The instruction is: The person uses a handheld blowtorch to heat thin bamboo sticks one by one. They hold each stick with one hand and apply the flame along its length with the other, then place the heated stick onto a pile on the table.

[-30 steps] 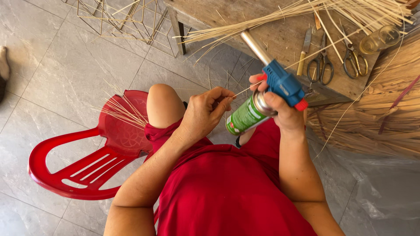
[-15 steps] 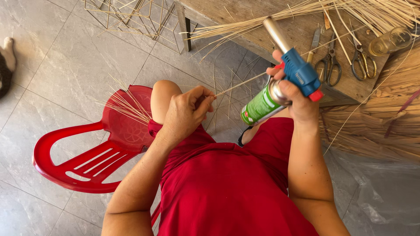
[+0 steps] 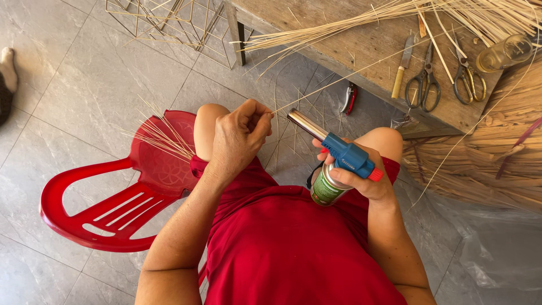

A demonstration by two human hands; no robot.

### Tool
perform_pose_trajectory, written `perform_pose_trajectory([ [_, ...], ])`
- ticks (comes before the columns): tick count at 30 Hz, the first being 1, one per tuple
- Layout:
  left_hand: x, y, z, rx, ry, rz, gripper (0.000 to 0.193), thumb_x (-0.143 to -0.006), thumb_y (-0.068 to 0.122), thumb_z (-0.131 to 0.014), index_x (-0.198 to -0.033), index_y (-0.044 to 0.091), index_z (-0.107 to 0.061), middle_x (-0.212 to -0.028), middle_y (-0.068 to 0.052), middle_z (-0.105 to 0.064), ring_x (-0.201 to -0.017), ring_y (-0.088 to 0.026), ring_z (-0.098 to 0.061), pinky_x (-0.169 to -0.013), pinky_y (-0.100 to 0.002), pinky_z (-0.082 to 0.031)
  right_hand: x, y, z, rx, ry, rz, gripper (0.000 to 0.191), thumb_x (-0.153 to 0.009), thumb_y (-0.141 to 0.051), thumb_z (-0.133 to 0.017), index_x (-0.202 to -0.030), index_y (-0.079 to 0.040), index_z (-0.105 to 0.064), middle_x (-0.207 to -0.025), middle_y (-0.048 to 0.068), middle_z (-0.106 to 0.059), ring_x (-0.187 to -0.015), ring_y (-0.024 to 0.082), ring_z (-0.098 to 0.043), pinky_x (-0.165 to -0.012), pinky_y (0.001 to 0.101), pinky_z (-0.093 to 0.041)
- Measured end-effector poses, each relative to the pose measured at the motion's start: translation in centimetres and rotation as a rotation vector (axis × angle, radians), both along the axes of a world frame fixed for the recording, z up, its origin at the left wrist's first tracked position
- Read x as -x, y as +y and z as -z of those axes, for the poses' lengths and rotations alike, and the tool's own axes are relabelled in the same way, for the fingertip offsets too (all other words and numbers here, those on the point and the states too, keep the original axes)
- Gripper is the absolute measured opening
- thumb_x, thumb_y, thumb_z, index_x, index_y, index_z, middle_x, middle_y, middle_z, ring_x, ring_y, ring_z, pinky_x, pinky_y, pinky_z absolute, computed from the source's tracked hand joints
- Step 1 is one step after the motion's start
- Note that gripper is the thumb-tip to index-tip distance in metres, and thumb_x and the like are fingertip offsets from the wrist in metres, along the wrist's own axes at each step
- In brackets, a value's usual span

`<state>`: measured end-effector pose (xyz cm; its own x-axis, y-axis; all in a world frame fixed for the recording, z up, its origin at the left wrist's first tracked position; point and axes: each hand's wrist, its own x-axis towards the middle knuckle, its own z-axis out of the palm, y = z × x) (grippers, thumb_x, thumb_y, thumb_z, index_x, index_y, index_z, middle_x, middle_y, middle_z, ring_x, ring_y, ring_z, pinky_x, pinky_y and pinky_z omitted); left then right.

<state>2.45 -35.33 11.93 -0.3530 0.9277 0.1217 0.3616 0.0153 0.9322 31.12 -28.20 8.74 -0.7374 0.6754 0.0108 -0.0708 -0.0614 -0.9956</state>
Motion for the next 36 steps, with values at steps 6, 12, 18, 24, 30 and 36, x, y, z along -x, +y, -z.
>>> perform_pose_trajectory([
  [6,0.2,-0.4,0.0,0.024,-0.036,-0.009,0.012,-0.098,0.010,-0.065,-0.091,0.002,-0.070,-0.065,-0.001,-0.070,-0.054,-0.003,-0.064,-0.049,-0.020,-0.049,-0.4,0.9,0.9,0.028,0.130,0.122,0.021,-0.088,-0.008,-0.073,-0.108,0.001,-0.072,-0.137,0.029,-0.066,-0.110,0.025,-0.072,-0.101,0.0412,-0.058],
  [12,0.6,-1.1,0.2,-0.020,-0.013,-0.012,0.012,-0.099,0.009,-0.064,-0.092,0.002,-0.070,-0.067,0.000,-0.070,-0.056,-0.002,-0.064,-0.048,-0.019,-0.048,-1.3,2.3,1.4,-0.036,0.107,0.243,0.026,-0.083,-0.018,-0.078,-0.102,-0.001,-0.072,-0.130,0.028,-0.070,-0.104,0.027,-0.075,-0.095,0.0420,-0.061],
  [18,1.5,-2.8,-0.3,0.048,-0.029,-0.032,0.011,-0.099,0.008,-0.064,-0.094,0.001,-0.070,-0.068,-0.001,-0.070,-0.056,-0.003,-0.063,-0.050,-0.019,-0.050,-1.0,2.9,1.4,0.139,0.244,0.339,0.029,-0.087,-0.023,-0.078,-0.105,-0.003,-0.069,-0.146,0.026,-0.061,-0.111,0.026,-0.072,-0.101,0.0420,-0.058],
  [24,1.9,-4.5,-0.5,0.114,-0.123,0.015,0.012,-0.099,0.009,-0.063,-0.096,0.000,-0.070,-0.071,-0.003,-0.072,-0.059,-0.005,-0.066,-0.053,-0.020,-0.055,1.7,4.3,0.3,0.135,0.369,0.273,0.028,-0.089,-0.023,-0.077,-0.106,-0.001,-0.070,-0.149,0.024,-0.059,-0.109,0.027,-0.072,-0.098,0.0412,-0.058],
  [30,2.4,-6.4,-0.2,0.191,-0.094,0.053,0.013,-0.097,0.012,-0.066,-0.093,0.001,-0.071,-0.072,-0.004,-0.075,-0.063,-0.007,-0.071,-0.058,-0.022,-0.059,4.6,5.1,-0.3,0.127,0.280,0.268,0.026,-0.089,-0.022,-0.079,-0.105,-0.003,-0.070,-0.128,0.022,-0.071,-0.106,0.023,-0.071,-0.100,0.0408,-0.058],
  [36,4.0,-7.4,-0.1,0.259,0.168,0.151,0.012,-0.092,0.015,-0.067,-0.092,0.003,-0.072,-0.080,-0.007,-0.078,-0.074,-0.017,-0.078,-0.067,-0.031,-0.062,6.2,4.4,-0.6,-0.004,0.229,0.221,0.026,-0.088,-0.018,-0.077,-0.108,-0.002,-0.072,-0.118,0.018,-0.074,-0.107,0.023,-0.072,-0.103,0.0407,-0.058],
])
